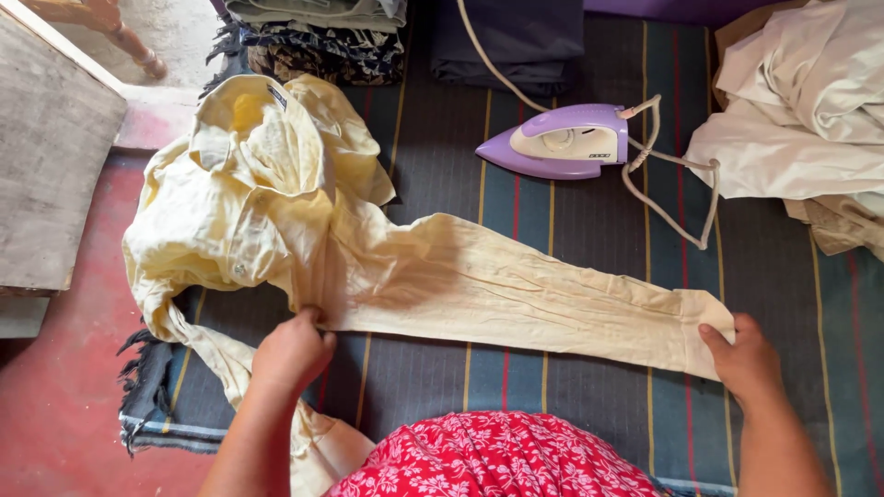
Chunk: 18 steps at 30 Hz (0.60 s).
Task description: The person irons a light yellow shirt on a striped mat. They smooth the fabric with their hands, then use a purple iron to press the shirt sleeve and body, repeatedly adjusting the garment and moving the iron across the surface.
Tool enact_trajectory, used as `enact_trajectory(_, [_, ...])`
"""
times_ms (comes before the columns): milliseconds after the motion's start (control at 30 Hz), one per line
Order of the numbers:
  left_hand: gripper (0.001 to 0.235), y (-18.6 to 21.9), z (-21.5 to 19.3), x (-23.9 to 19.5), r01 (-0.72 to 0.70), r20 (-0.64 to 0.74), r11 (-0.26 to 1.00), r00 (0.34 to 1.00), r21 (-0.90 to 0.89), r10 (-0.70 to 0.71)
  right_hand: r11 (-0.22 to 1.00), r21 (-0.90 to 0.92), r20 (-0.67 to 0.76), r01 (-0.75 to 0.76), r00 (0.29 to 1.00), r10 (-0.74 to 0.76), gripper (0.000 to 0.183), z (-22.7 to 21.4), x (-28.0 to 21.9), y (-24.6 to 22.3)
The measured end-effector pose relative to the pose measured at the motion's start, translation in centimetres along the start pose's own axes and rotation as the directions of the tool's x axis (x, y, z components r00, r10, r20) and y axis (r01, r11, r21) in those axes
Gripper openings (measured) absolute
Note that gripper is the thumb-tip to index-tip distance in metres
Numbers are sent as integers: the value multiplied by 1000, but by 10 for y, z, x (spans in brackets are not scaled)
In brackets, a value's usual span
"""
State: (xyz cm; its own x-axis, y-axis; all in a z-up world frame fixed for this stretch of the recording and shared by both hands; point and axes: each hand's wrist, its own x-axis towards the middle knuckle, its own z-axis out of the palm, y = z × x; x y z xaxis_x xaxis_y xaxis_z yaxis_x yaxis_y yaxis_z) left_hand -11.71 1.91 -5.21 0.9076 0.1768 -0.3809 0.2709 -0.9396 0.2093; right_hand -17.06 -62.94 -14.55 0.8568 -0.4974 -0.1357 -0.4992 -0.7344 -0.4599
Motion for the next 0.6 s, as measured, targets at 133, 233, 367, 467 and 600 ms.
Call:
enact_trajectory(133, [45,24,-35,-11,-63,119,997,991,53,56,1000,15,3,-6,1000,6,46,2,2,4])
enact_trajectory(233, [43,55,-62,-12,-149,-1,988,989,38,149,998,-17,14,-55,998,55,50,2,8,2])
enact_trajectory(367, [31,95,-74,24,-486,-331,874,822,19,464,999,40,-80,-27,996,30,52,2,25,-9])
enact_trajectory(467, [32,124,-57,73,-625,-494,769,631,135,599,996,89,-107,8,994,2,44,11,35,-22])
enact_trajectory(600, [28,136,-25,134,-567,-409,810,710,151,573,995,74,-178,60,983,-46,36,17,40,-23])
